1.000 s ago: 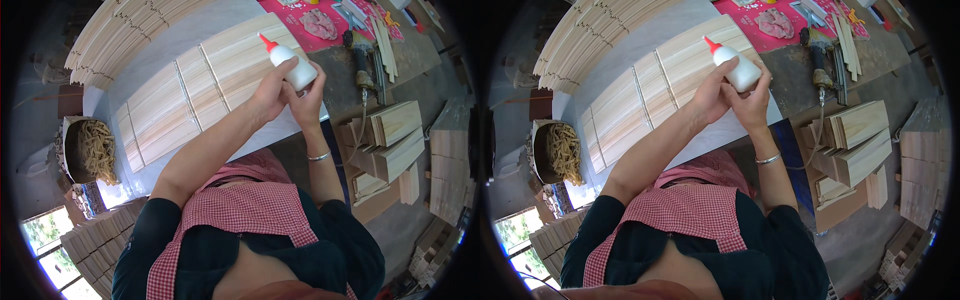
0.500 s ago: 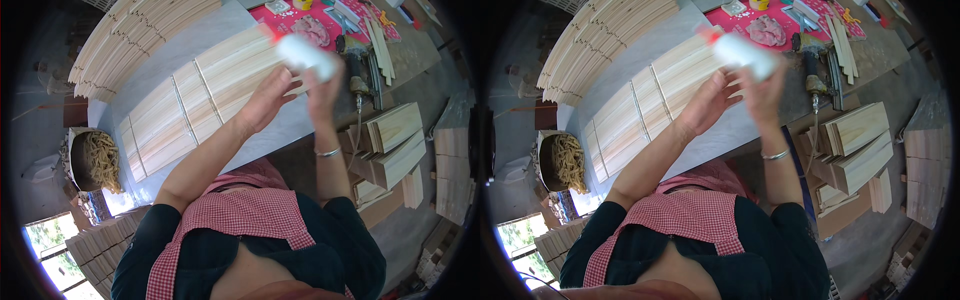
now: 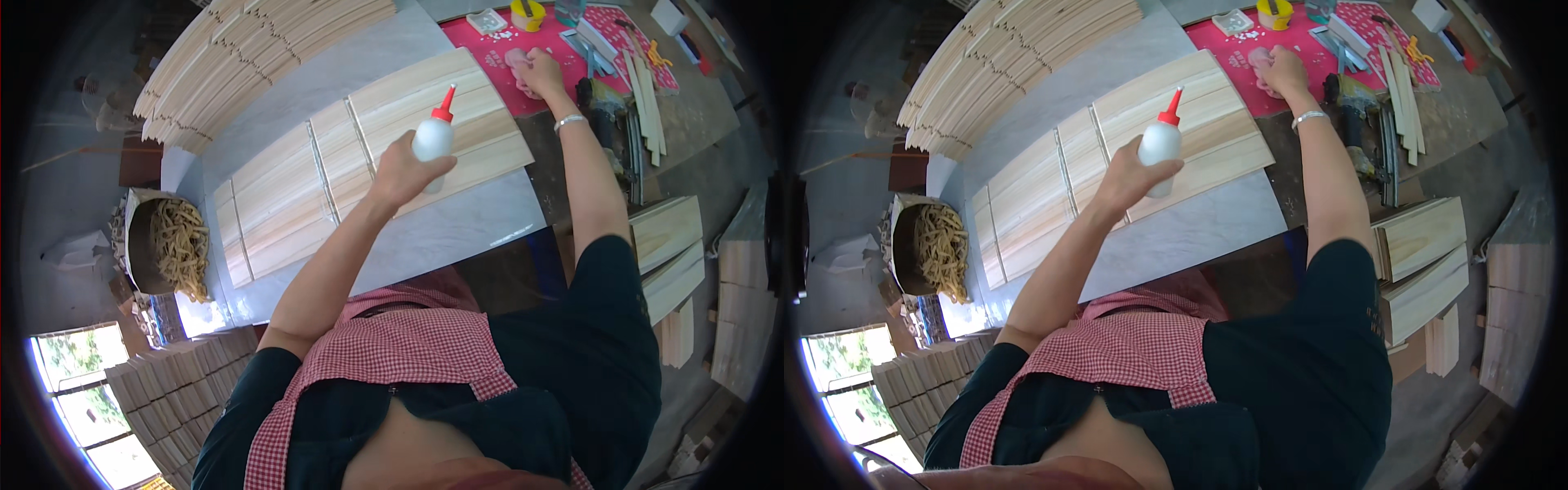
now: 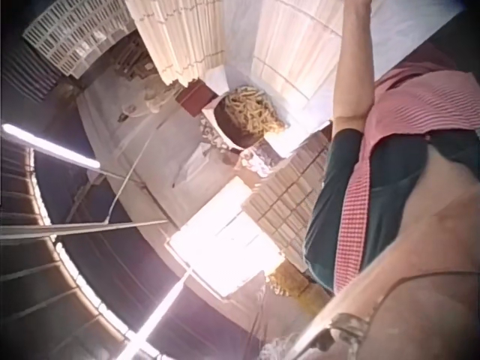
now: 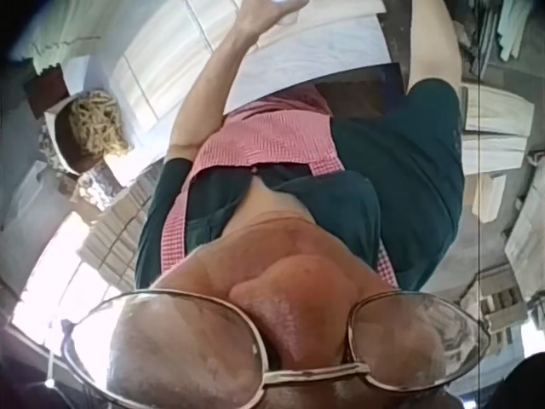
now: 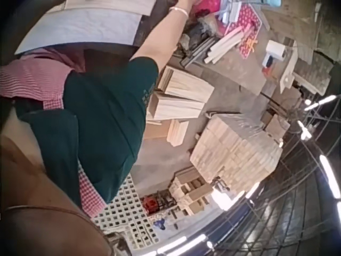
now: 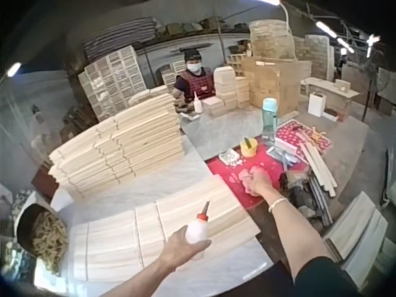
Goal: Assemble wooden trays/boxes by applying glue and using a nail gun to join pieces.
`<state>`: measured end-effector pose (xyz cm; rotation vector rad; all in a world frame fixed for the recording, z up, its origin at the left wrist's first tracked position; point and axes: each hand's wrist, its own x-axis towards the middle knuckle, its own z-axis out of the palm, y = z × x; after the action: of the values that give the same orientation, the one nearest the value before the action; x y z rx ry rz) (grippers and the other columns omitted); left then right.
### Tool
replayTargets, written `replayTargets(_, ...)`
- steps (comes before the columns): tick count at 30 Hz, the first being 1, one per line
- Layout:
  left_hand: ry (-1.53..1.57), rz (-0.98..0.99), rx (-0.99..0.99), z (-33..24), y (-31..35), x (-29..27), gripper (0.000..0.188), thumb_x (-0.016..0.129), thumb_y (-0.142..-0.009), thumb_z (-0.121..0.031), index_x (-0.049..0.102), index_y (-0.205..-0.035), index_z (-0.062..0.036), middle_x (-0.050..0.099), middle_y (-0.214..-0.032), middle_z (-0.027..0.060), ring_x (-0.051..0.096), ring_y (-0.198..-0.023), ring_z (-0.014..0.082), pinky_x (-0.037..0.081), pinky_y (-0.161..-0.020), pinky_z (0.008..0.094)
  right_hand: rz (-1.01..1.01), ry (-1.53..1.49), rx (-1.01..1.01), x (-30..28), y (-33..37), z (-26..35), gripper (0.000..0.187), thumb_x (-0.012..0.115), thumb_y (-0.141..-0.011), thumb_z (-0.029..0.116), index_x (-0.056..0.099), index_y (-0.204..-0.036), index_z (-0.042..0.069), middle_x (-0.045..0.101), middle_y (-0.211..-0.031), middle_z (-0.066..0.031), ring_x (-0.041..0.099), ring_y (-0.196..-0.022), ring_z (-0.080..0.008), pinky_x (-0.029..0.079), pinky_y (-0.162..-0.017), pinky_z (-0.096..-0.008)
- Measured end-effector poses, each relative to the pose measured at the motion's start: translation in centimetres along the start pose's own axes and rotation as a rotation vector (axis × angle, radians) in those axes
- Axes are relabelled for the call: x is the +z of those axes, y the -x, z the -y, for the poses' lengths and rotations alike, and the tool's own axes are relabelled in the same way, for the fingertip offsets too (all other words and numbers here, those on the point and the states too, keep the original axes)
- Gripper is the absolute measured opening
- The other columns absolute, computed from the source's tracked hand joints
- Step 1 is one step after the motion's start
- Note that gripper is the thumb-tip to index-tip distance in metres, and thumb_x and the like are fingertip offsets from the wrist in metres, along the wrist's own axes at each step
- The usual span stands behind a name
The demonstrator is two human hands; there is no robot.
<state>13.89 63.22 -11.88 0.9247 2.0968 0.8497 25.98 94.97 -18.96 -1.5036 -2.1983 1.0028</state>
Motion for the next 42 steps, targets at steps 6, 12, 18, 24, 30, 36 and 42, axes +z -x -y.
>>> replayTargets(6,-0.15,-0.041,0.027,0.1,-0.7,0.2,0.052,0.076,-0.074,-0.029,0.061,-0.112,0.003,0.068,-0.097,0.0184,0.066,-0.083,0.0303,0.054,-0.073,0.0368,-0.171,-0.676,-0.682,3.6,13.3,7.7,0.017,0.057,-0.093,0.013,0.057,-0.108,0.005,0.063,-0.071,-0.0058,0.052,-0.048,-0.0122,0.04,-0.04,-0.0265)
replayTargets(12,-0.125,-0.164,0.291,0.7,-1.0,2.3,0.051,0.077,-0.072,-0.027,0.061,-0.112,0.0012,0.069,-0.096,0.0174,0.066,-0.084,0.0315,0.053,-0.074,0.0381,0.003,-0.852,-0.321,2.4,15.6,8.8,0.015,0.056,-0.09,0.01,0.056,-0.102,0.0,0.063,-0.066,-0.0067,0.056,-0.052,-0.0137,0.047,-0.048,-0.0281)
replayTargets(18,-0.176,-0.226,0.449,1.4,-0.7,1.9,0.052,0.077,-0.073,-0.022,0.059,-0.117,-0.0017,0.068,-0.098,0.0169,0.066,-0.084,0.0302,0.053,-0.076,0.0381,-0.241,-0.902,-0.283,-0.5,7.3,3.5,0.033,0.061,-0.092,0.018,0.059,-0.118,-0.002,0.068,-0.08,-0.0117,0.065,-0.067,-0.0202,0.055,-0.061,-0.0335)
replayTargets(24,-0.027,-0.102,0.413,0.9,-0.1,2.0,0.051,0.074,-0.08,-0.021,0.055,-0.123,-0.0006,0.065,-0.109,0.0182,0.065,-0.092,0.0303,0.052,-0.081,0.0383,-0.465,0.271,-0.265,-3.3,3.8,1.5,0.054,0.063,-0.094,0.041,0.057,-0.128,0.0,0.066,-0.117,-0.0225,0.065,-0.106,-0.0375,0.053,-0.091,-0.0442)
replayTargets(30,1.16,0.09,0.125,0.4,-1.2,3.6,0.054,0.066,-0.092,-0.032,0.047,-0.132,-0.0004,0.056,-0.128,0.0169,0.057,-0.112,0.0271,0.048,-0.093,0.0378,-0.251,-0.516,-0.359,0.8,13.5,5.2,0.057,0.069,-0.09,0.039,0.055,-0.132,0.003,0.059,-0.129,-0.0185,0.061,-0.11,-0.0336,0.052,-0.09,-0.0409)
replayTargets(36,1.305,0.28,0.021,-2.0,-1.4,5.4,0.065,0.059,-0.097,-0.043,0.04,-0.14,0.0018,0.043,-0.144,0.0209,0.043,-0.132,0.0294,0.038,-0.107,0.0413,-0.194,-0.931,-0.373,7.8,22.6,5.1,0.054,0.073,-0.089,0.022,0.045,-0.131,0.002,0.058,-0.118,-0.0201,0.063,-0.099,-0.0256,0.053,-0.083,-0.0321)
replayTargets(42,0.412,0.093,0.399,2.1,-2.2,5.3,0.078,0.056,-0.095,-0.053,0.034,-0.149,-0.0007,0.033,-0.155,0.0201,0.028,-0.145,0.0336,0.026,-0.117,0.0466,-0.432,-1.109,-0.368,-0.7,19.4,5.5,0.045,0.071,-0.089,0.014,0.047,-0.126,0.005,0.057,-0.103,-0.0114,0.056,-0.077,-0.0135,0.046,-0.058,-0.0207)
